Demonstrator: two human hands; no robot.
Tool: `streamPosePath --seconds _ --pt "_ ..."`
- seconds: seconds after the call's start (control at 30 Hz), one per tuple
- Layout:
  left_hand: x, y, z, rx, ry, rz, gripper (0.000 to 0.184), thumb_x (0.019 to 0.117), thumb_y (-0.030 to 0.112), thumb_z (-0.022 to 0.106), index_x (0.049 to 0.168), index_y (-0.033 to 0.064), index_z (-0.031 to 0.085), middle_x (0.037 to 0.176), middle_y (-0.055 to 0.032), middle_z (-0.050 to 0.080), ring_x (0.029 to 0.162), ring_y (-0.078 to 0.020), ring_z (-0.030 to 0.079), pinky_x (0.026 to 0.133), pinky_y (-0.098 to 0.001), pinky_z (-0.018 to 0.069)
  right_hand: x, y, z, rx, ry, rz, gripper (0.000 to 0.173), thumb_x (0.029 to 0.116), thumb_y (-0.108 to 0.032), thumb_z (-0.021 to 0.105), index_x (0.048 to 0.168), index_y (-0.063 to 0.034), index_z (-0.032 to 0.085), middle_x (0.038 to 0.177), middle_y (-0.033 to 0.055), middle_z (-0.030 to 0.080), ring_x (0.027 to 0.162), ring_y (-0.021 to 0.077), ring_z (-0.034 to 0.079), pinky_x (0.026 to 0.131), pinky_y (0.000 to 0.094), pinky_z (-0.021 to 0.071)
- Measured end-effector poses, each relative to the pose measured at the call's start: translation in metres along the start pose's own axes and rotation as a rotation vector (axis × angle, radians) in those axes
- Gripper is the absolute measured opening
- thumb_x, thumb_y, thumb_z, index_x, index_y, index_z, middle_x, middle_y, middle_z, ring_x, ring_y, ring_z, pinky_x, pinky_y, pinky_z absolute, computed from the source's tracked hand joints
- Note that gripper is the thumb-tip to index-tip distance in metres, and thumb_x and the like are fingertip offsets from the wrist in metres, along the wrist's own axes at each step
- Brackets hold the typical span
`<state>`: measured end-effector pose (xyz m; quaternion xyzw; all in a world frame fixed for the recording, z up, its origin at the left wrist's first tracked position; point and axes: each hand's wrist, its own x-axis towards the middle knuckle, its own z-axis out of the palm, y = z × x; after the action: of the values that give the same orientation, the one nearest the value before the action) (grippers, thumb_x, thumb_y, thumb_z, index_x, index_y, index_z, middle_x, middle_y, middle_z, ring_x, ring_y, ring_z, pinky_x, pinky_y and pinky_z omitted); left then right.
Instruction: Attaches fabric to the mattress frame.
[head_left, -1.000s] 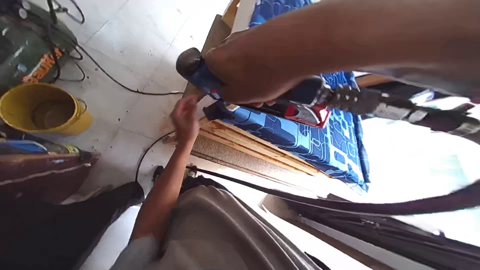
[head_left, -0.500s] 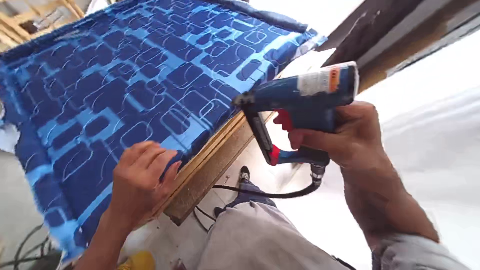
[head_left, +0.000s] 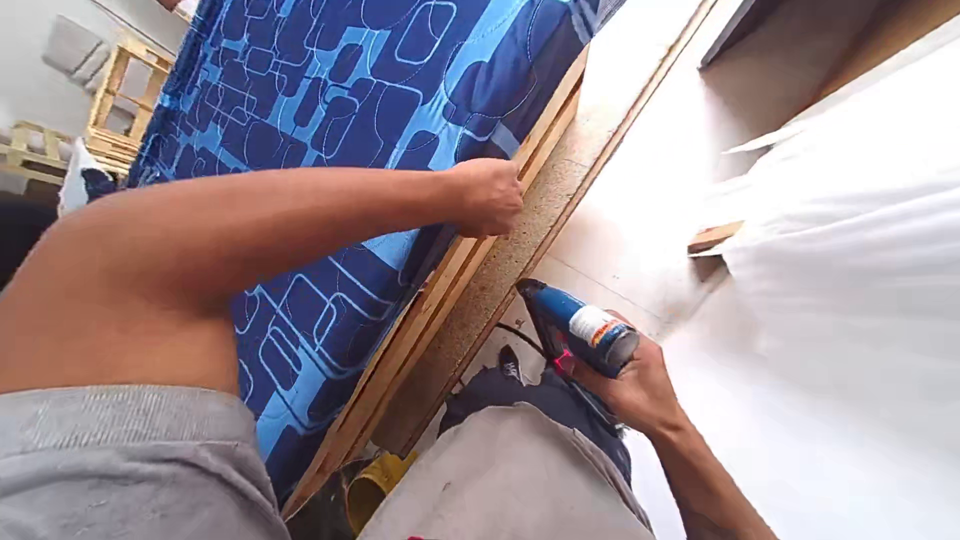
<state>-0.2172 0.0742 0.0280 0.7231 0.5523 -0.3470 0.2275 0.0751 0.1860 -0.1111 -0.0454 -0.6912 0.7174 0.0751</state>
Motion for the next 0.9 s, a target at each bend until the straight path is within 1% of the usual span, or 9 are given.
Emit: streamPosePath --seconds 0.1,0.23,0.33,0.43,0.57,0.67,0.73,0.8,0.9 --pt "0.000 -0.009 -0.009 -0.065 -0.018 0.085 0.037 0.0986 0.034 0.065 0.076 0.0048 0.071 0.068 -0.0113 0.061 0.072 -0.0315 0.062 0.067 -0.0525 0.0450 0.011 0.002 0.026 0.186 0.028 -0.138 0.048 0.0770 -0.036 0.090 0.115 -0.0151 0.070 0.105 -0.0071 0.075 0.097 0.0044 0.071 0.089 0.0277 0.0619" --pt "0.015 -0.007 -0.016 -0.090 -0.084 0.076 0.044 0.1010 0.037 0.057 0.069 0.0070 0.065 0.062 -0.0086 0.055 0.064 -0.0305 0.060 0.055 -0.0513 0.0423 0.028 -0.003 0.057 0.239 -0.027 -0.347 0.036 0.0868 -0.028 0.080 0.118 -0.0120 0.069 0.110 -0.0058 0.074 0.104 0.0009 0.069 0.093 0.0239 0.0594" --pt "0.032 -0.007 -0.008 -0.127 -0.141 0.131 0.038 0.0989 0.030 0.057 0.067 0.0094 0.065 0.060 -0.0061 0.053 0.062 -0.0280 0.059 0.054 -0.0498 0.0406 0.037 0.011 0.085 0.319 -0.038 -0.342 0.035 0.0864 -0.022 0.079 0.116 -0.0057 0.070 0.109 -0.0010 0.075 0.104 0.0019 0.069 0.093 0.0236 0.0592" --pt "0.037 -0.013 0.003 -0.134 -0.167 0.168 0.022 0.0910 0.015 0.064 0.070 0.0110 0.066 0.062 -0.0063 0.054 0.063 -0.0278 0.058 0.053 -0.0483 0.0398 0.047 0.035 0.113 0.460 -0.042 -0.263 0.030 0.0802 -0.013 0.082 0.108 -0.0082 0.070 0.106 -0.0044 0.076 0.102 0.0007 0.070 0.092 0.0243 0.0603" --pt "0.040 -0.015 0.007 -0.146 -0.188 0.132 0.022 0.0919 0.013 0.062 0.070 0.0104 0.063 0.063 -0.0062 0.052 0.061 -0.0275 0.058 0.050 -0.0465 0.0386 0.055 0.047 0.124 0.509 -0.079 -0.230 0.029 0.0785 -0.011 0.082 0.105 -0.0074 0.071 0.103 -0.0043 0.076 0.101 -0.0004 0.069 0.091 0.0229 0.0598" --pt "0.041 -0.016 0.006 -0.176 -0.207 0.094 0.024 0.0933 0.013 0.059 0.069 0.0101 0.061 0.062 -0.0059 0.050 0.060 -0.0267 0.056 0.049 -0.0451 0.0366 0.058 0.049 0.116 0.474 -0.056 -0.217 0.028 0.0798 -0.013 0.081 0.105 -0.0092 0.070 0.102 -0.0061 0.076 0.099 -0.0015 0.070 0.090 0.0215 0.0601" --pt "0.042 -0.018 0.005 -0.191 -0.225 0.076 0.025 0.0942 0.013 0.058 0.069 0.0103 0.061 0.061 -0.0053 0.050 0.059 -0.0259 0.056 0.049 -0.0444 0.0365 0.063 0.047 0.105 0.472 -0.021 -0.173 0.027 0.0808 -0.014 0.081 0.106 -0.0123 0.071 0.101 -0.0075 0.076 0.097 -0.0003 0.071 0.088 0.0230 0.0613" --pt "0.044 -0.020 0.006 -0.208 -0.249 0.064 0.024 0.0947 0.011 0.057 0.071 0.0099 0.062 0.062 -0.0060 0.051 0.060 -0.0269 0.057 0.049 -0.0445 0.0374 0.073 0.046 0.097 0.491 0.002 -0.143 0.026 0.0796 -0.012 0.082 0.104 -0.0111 0.072 0.099 -0.0055 0.076 0.094 0.0028 0.072 0.086 0.0260 0.0625" --pt "0.046 -0.020 0.005 -0.225 -0.279 0.051 0.025 0.0958 0.010 0.056 0.072 0.0094 0.062 0.062 -0.0063 0.050 0.060 -0.0275 0.057 0.048 -0.0443 0.0379 0.088 0.044 0.091 0.465 0.008 -0.194 0.027 0.0785 -0.009 0.081 0.103 -0.0109 0.071 0.100 -0.0068 0.076 0.097 0.0001 0.071 0.087 0.0236 0.0617"
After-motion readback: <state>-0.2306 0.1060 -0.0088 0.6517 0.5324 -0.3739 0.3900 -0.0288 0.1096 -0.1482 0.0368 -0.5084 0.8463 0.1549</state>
